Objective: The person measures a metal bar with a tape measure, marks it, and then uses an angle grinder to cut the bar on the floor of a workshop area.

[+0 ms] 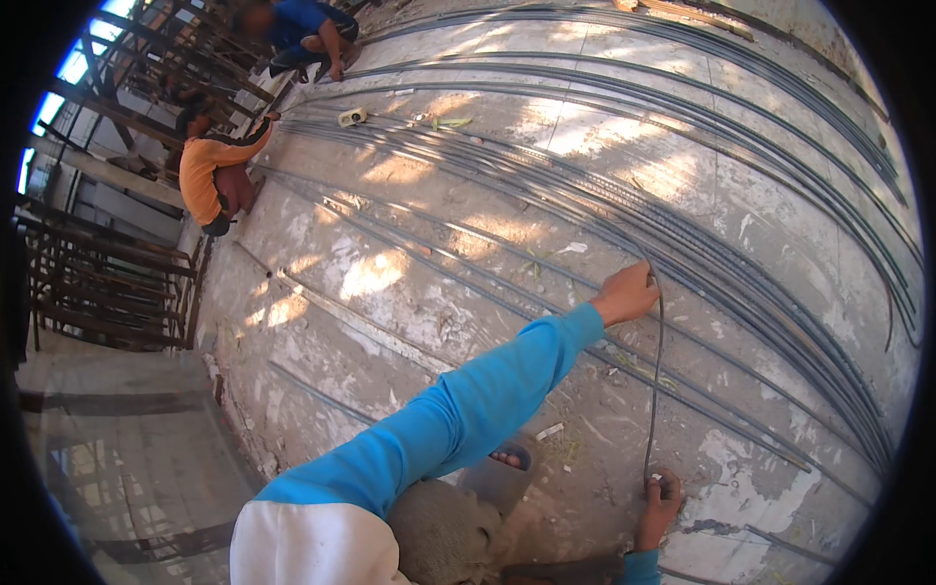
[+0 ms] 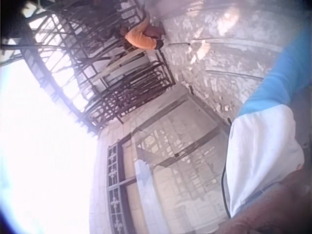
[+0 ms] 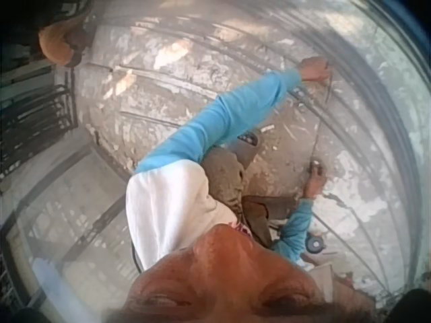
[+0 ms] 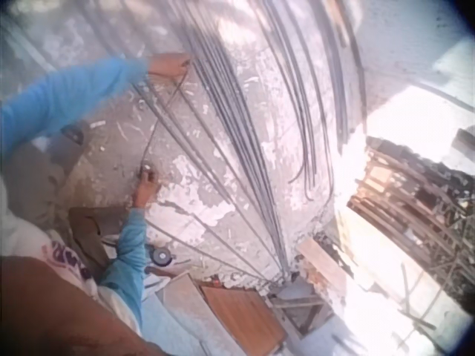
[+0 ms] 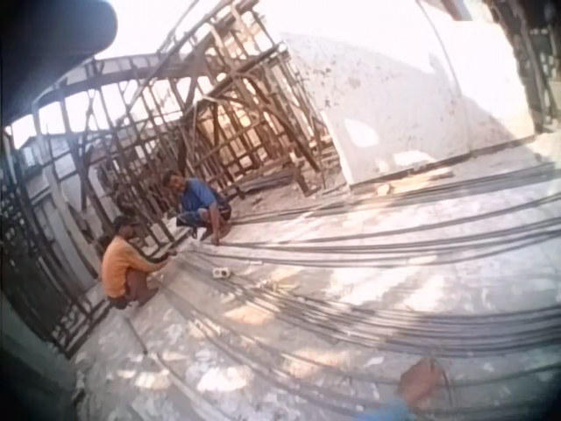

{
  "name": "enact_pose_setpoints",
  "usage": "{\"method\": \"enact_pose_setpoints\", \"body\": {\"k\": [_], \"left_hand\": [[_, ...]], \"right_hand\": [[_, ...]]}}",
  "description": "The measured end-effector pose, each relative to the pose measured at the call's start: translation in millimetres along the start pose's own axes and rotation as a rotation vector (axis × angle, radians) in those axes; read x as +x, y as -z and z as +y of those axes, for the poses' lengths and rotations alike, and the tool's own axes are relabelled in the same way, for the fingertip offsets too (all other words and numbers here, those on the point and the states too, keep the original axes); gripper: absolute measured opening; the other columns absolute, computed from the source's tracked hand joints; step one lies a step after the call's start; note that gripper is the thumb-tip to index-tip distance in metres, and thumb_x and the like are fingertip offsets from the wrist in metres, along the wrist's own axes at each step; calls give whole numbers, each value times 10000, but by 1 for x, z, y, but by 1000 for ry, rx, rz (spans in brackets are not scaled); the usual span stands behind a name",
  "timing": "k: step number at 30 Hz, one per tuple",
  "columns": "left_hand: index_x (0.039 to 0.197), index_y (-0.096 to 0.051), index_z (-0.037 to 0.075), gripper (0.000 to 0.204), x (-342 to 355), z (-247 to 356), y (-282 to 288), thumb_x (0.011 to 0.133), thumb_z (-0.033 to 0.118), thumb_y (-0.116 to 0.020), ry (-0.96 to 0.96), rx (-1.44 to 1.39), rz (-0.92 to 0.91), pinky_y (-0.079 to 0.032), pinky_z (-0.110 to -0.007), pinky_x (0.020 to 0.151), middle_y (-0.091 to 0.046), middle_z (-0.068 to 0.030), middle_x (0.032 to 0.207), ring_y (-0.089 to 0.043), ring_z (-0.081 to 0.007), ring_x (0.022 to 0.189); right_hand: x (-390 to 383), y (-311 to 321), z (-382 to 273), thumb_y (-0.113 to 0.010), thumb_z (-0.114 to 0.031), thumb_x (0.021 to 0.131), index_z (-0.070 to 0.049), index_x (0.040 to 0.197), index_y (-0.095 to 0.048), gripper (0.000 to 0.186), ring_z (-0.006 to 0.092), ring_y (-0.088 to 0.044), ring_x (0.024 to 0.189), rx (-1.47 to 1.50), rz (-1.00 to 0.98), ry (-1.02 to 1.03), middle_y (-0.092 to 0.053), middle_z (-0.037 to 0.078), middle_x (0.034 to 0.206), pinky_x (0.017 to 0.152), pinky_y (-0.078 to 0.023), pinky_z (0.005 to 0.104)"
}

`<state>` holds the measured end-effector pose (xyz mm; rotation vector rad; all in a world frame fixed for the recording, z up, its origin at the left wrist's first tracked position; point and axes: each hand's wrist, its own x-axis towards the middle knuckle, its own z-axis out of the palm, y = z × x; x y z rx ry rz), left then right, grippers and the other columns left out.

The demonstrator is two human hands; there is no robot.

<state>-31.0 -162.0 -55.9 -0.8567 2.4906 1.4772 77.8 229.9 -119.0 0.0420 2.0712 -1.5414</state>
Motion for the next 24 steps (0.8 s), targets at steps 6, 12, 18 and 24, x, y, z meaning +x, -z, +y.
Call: {"method": "enact_pose_setpoints", "body": {"k": [6, 12, 18, 24], "left_hand": [[1165, -542, 63, 386, -32, -89, 8, 847, 269, -615, -265, 599, 122, -313, -576, 975, -531, -149, 1180, -461, -323, 1172], [1146, -576, 53, 388, -24, -117, 55, 859, 308, -636, -151, 644, 170, -291, -550, 1031, -530, -130, 1189, -452, -310, 1175], [1042, -596, 57, 314, -32, -100, 75, 869, 317, -628, -234, 646, 70, -318, -480, 988, -559, -109, 1088, -480, -286, 1124], [957, -588, 63, 303, -40, -115, 70, 815, 320, -666, -360, 638, 149, -343, -453, 903, -570, -85, 995, -505, -272, 1055]], "right_hand": [[-2, -1, 6, -566, -95, 871, -65, 1031, -607, 168, 33, -426, 622, -97, -26, 16, -529, -46, 767, 520, -333, 198], [7, 17, -52, -551, -121, 887, -82, 1029, -612, 159, 5, -341, 489, 193, 22, -218, -474, -75, 657, 410, -234, 191], [23, 56, -41, -555, -122, 891, -90, 1051, -599, 169, -4, -303, 480, 131, 201, -141, -512, -68, 749, 388, -187, 176], [34, 49, -20, -548, -131, 909, -96, 1065, -612, 172, -2, -314, 459, 154, 257, -57, -503, -81, 690, 374, -211, 191]]}}
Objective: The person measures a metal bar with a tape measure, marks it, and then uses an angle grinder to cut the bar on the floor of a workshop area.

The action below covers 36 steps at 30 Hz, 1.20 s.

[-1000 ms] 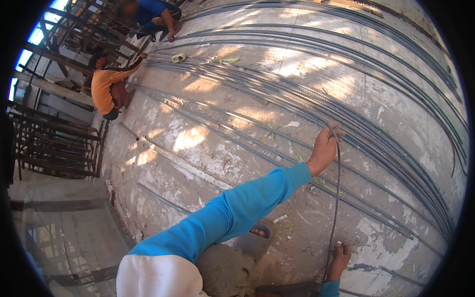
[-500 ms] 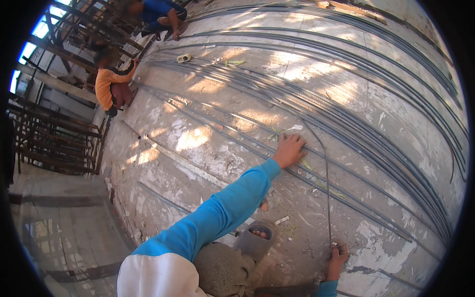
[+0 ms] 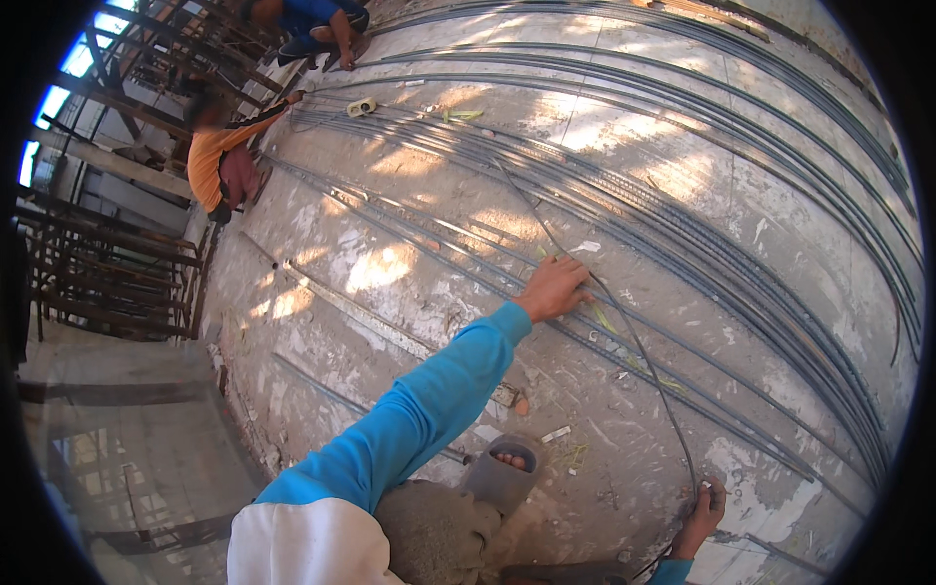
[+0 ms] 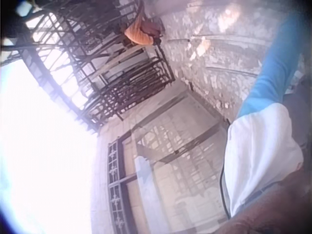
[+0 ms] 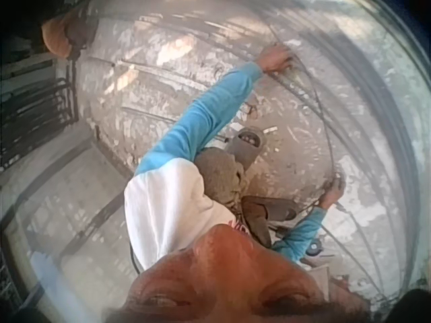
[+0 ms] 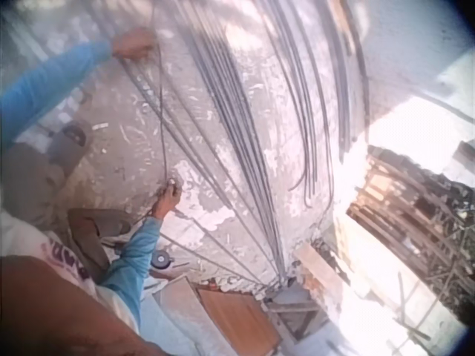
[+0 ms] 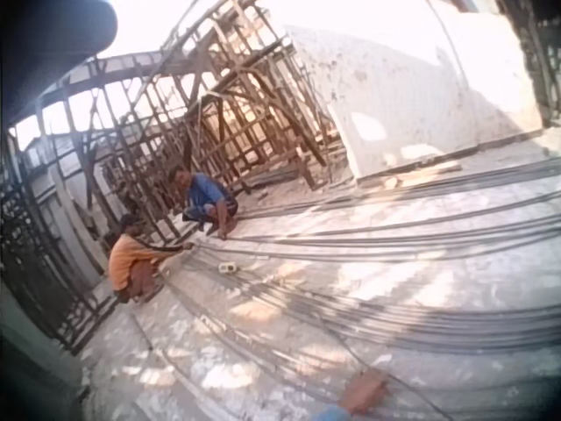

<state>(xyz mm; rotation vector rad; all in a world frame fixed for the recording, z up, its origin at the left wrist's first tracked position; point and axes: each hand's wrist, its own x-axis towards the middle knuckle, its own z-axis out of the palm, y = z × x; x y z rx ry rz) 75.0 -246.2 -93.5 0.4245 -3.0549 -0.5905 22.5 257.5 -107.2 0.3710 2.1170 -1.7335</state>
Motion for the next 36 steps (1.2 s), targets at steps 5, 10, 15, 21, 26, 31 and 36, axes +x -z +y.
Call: {"method": "enact_pose_setpoints", "body": {"k": [5, 10, 15, 21, 26, 31, 36], "left_hand": [[972, -597, 57, 292, -3, -4, -5, 826, 299, -670, 25, 12, -11, -333, -448, 906, -572, -91, 1009, -499, -271, 1052], [961, -592, 58, 289, 2, -2, -10, 821, 297, -676, 5, -23, 44, -329, -452, 913, -566, -93, 1002, -494, -277, 1047], [960, -580, 78, 291, 4, -5, -16, 804, 305, -674, 40, -11, 27, -346, -453, 918, -560, -79, 1005, -501, -279, 1061], [984, -582, 68, 304, 4, -7, -21, 823, 311, -667, 52, -3, 23, -328, -477, 948, -561, -97, 1014, -497, -288, 1071], [976, -585, 65, 306, 3, -10, -24, 830, 324, -662, 75, -49, 22, -318, -485, 958, -570, -101, 1014, -508, -292, 1060], [955, -606, 87, 272, 5, -5, -17, 827, 320, -664, 58, -74, 2, -334, -465, 912, -580, -83, 982, -526, -279, 1027], [961, -627, 68, 247, 3, 1, -11, 850, 286, -657, 73, -121, -23, -322, -476, 941, -582, -108, 1017, -514, -286, 1053]], "right_hand": [[-5, -4, -17, -548, -116, 905, -69, 1076, -599, 184, 23, -404, 569, -62, -41, -75, -538, -42, 794, 447, -292, 185], [9, 10, 9, -546, -113, 905, -94, 1087, -611, 194, -7, -318, 476, -57, -42, 0, -507, -86, 709, 404, -215, 178], [10, 11, 13, -550, -124, 902, -93, 1086, -610, 196, -5, -299, 466, -51, -52, 1, -511, -81, 711, 401, -196, 185], [8, 12, -1, -549, -129, 899, -105, 1091, -612, 203, -5, -300, 462, -126, -27, -28, -551, -65, 740, 400, -201, 185], [11, 18, -8, -553, -130, 891, -117, 1086, -619, 205, -4, -296, 454, -122, 36, -19, -596, -49, 776, 393, -199, 189], [3, 12, -16, -573, -137, 881, -116, 1061, -624, 188, -3, -294, 455, -129, 81, -24, -565, -61, 736, 391, -195, 189], [13, 16, -1, -590, -147, 870, -116, 1044, -626, 180, 3, -292, 459, -177, 55, 5, -436, -84, 664, 390, -191, 195]]}}
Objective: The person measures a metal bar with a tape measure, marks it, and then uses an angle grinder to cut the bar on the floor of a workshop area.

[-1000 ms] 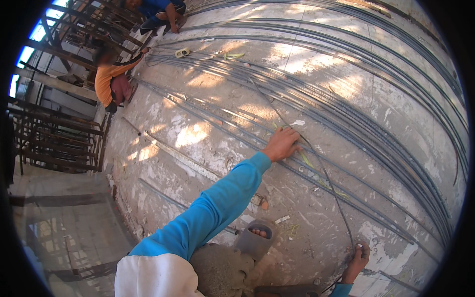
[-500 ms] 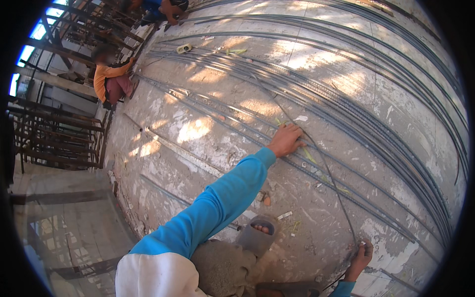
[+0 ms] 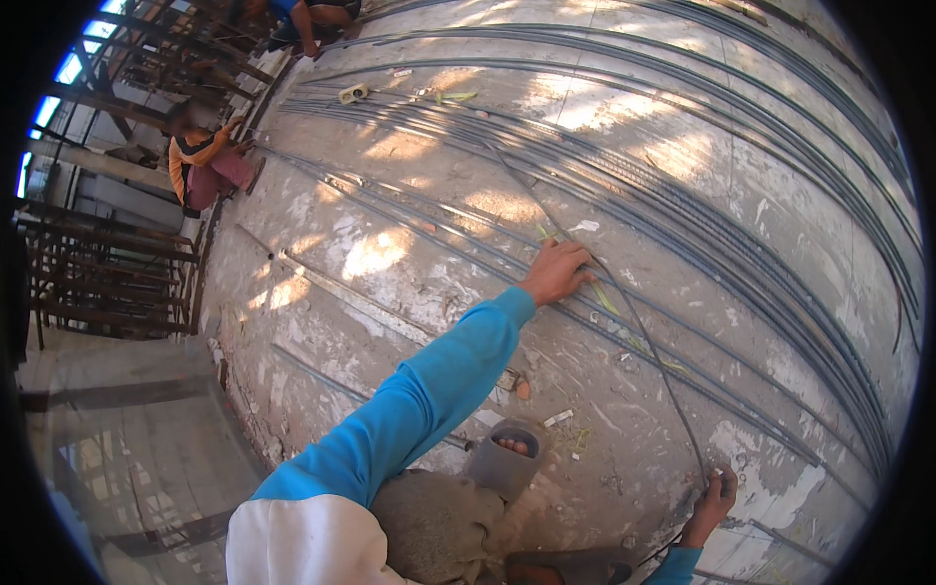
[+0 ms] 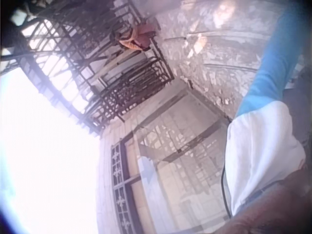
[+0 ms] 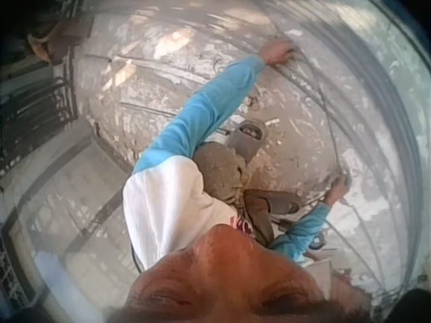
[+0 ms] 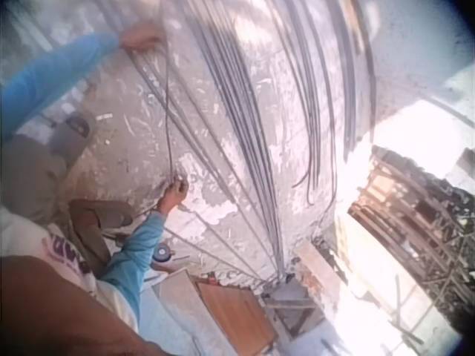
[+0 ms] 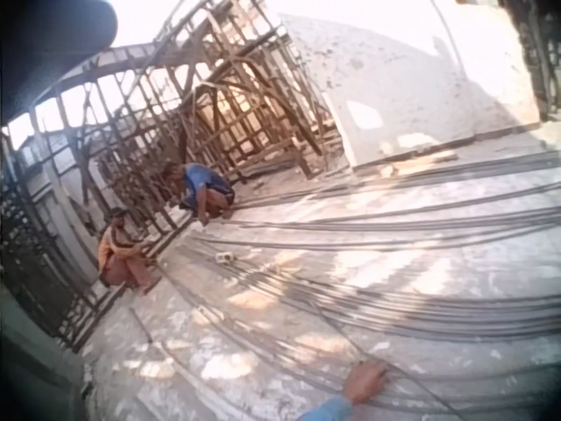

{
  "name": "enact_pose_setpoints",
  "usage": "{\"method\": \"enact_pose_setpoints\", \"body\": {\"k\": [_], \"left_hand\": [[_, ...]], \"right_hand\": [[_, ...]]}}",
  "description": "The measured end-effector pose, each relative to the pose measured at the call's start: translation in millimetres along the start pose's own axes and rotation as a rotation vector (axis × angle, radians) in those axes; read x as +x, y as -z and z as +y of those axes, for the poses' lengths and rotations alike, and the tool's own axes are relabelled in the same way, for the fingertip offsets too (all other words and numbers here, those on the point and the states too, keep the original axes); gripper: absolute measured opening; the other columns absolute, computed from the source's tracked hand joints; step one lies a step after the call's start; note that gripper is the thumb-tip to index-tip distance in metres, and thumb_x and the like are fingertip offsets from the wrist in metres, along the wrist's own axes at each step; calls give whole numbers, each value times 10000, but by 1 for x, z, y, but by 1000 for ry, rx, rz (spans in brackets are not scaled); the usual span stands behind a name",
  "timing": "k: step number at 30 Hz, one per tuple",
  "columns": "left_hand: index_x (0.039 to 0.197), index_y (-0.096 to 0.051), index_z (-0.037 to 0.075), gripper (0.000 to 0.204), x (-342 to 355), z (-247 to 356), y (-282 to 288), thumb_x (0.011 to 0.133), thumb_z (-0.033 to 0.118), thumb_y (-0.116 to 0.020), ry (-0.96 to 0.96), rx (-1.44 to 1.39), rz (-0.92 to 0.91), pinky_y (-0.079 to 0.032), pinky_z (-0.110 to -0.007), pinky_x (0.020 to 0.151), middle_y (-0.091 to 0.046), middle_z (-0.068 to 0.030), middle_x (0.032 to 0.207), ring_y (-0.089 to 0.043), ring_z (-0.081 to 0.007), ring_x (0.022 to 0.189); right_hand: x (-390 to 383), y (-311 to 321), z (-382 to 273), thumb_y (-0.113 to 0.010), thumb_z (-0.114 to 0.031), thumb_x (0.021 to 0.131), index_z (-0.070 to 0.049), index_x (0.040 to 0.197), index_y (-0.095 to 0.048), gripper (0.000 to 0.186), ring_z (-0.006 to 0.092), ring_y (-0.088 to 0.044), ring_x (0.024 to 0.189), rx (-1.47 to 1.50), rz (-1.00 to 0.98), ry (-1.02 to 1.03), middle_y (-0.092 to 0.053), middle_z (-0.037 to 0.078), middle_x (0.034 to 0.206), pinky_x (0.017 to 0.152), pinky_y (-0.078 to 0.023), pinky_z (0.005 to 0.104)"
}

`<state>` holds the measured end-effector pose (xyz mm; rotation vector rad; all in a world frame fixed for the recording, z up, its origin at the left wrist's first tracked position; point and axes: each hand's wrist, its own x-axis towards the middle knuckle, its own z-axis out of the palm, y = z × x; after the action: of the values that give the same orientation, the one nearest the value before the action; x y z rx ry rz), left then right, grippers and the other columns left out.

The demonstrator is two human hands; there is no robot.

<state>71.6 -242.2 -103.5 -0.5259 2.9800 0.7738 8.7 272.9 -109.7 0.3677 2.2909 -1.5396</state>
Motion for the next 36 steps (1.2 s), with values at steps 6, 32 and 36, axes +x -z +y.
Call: {"method": "enact_pose_setpoints", "body": {"k": [6, 32, 36], "left_hand": [[929, -621, 78, 221, 15, -6, -6, 822, 263, -677, -38, 64, 118, -344, -434, 885, -581, -85, 984, -531, -268, 1003], [876, -626, 91, 195, 10, -5, -8, 784, 248, -698, -67, 55, 142, -356, -390, 847, -590, -62, 924, -557, -248, 941], [895, -630, 85, 226, 6, -20, -21, 774, 260, -708, -80, 84, 260, -354, -409, 877, -578, -73, 951, -521, -256, 1003]], "right_hand": [[-5, -4, -9, -587, -141, 870, -111, 1047, -628, 185, 2, -283, 461, -15, -3, -19, -440, -84, 677, 395, -190, 197], [10, 17, 1, -558, -145, 900, -112, 1109, -618, 220, -1, -280, 466, 76, 16, -20, -559, -50, 768, 400, -187, 184], [0, 2, -9, -556, -143, 899, -110, 1117, -611, 227, -4, -291, 468, 72, 23, -43, -555, -53, 766, 400, -188, 186]]}}
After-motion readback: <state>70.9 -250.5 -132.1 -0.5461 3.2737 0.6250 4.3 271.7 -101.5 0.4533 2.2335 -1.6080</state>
